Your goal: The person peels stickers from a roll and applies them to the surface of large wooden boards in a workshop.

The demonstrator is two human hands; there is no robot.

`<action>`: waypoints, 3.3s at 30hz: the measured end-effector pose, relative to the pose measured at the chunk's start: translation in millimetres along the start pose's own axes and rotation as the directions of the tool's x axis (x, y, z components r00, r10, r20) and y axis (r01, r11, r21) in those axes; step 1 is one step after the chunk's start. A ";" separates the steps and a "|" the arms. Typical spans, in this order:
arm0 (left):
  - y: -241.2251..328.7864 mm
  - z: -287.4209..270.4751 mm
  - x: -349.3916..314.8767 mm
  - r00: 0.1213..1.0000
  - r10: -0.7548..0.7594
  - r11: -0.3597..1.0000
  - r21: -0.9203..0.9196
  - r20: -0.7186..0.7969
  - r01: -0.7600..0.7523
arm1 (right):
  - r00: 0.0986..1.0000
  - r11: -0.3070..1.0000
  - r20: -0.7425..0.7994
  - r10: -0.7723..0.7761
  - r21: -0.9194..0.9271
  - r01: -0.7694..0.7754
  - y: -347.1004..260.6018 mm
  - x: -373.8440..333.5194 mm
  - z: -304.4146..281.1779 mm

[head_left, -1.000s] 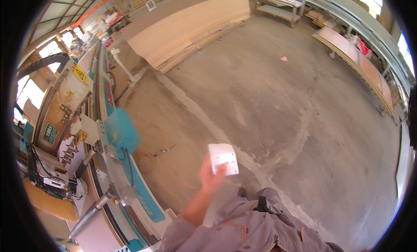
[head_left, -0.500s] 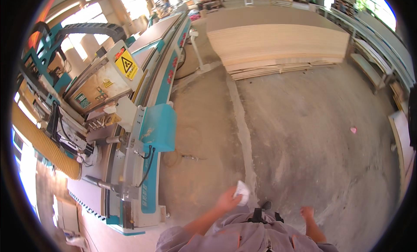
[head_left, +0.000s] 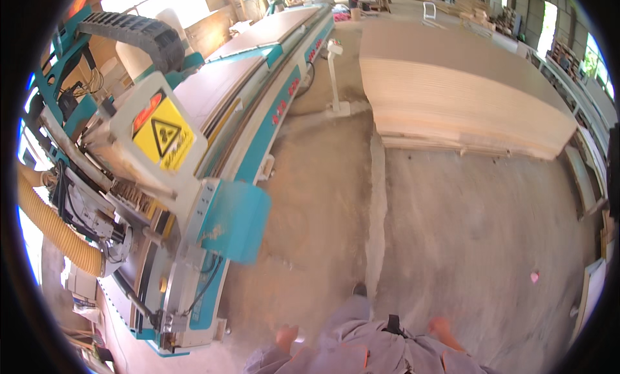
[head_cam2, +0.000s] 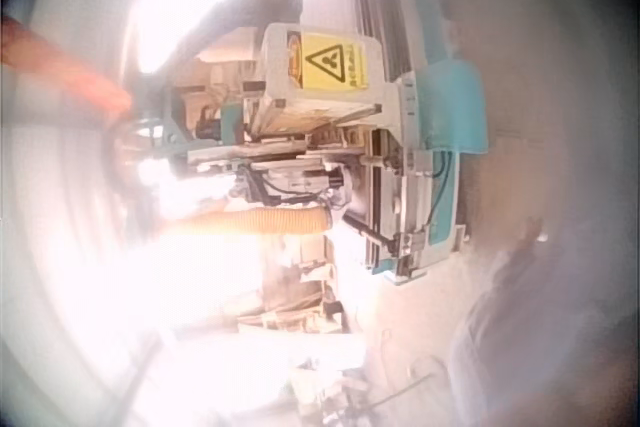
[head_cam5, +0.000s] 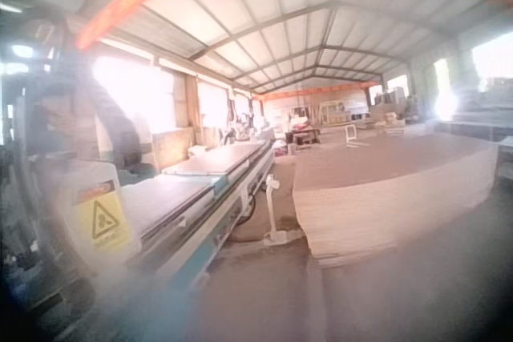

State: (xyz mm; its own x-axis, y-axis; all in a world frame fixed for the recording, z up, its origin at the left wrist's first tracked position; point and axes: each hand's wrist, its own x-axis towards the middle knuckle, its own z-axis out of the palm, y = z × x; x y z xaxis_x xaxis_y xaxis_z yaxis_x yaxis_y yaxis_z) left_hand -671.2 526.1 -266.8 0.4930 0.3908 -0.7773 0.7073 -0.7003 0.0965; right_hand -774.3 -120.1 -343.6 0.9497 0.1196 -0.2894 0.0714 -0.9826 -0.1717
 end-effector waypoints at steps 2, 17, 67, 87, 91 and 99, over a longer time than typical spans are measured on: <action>111.9 -42.9 18.2 0.931 0.341 0.845 0.390 0.133 -0.365 | 0.982 0.934 0.145 0.124 0.318 -0.165 3.1 56.8 4.0; 618.6 -361.3 69.3 0.671 0.521 0.215 -0.680 -0.528 -0.701 | 0.945 0.611 -0.046 0.323 0.772 -0.172 -25.3 651.2 -328.1; 1123.7 -1146.2 783.9 0.885 0.023 0.360 -0.822 -0.464 -0.441 | 0.859 -0.037 0.158 -0.487 0.979 -0.201 -671.2 2077.1 -892.1; 1239.0 -1163.4 835.3 0.719 -0.689 -0.316 -0.929 0.087 -0.191 | 0.411 0.035 -0.064 -0.909 0.973 0.230 -1004.1 2327.1 -805.2; 1262.4 -1183.8 857.7 0.740 -0.666 -0.334 -0.924 0.091 -0.187 | 0.189 -0.188 -0.403 -0.895 0.727 0.660 -993.5 2347.5 -816.6; 1264.5 -1206.2 857.4 0.709 -0.696 -0.383 -0.894 0.114 -0.232 | -0.481 -0.467 -0.010 -0.877 0.256 0.846 -962.7 2295.5 -826.6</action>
State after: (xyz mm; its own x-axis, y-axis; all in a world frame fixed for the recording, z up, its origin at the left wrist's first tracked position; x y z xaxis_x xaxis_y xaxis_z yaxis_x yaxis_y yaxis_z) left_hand 1257.0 696.2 -61.4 -0.2003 0.6962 -0.6894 0.0674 0.7118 0.6992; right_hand 1589.0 982.6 -64.1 -0.5165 0.8025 0.2988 0.6925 0.5967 -0.4055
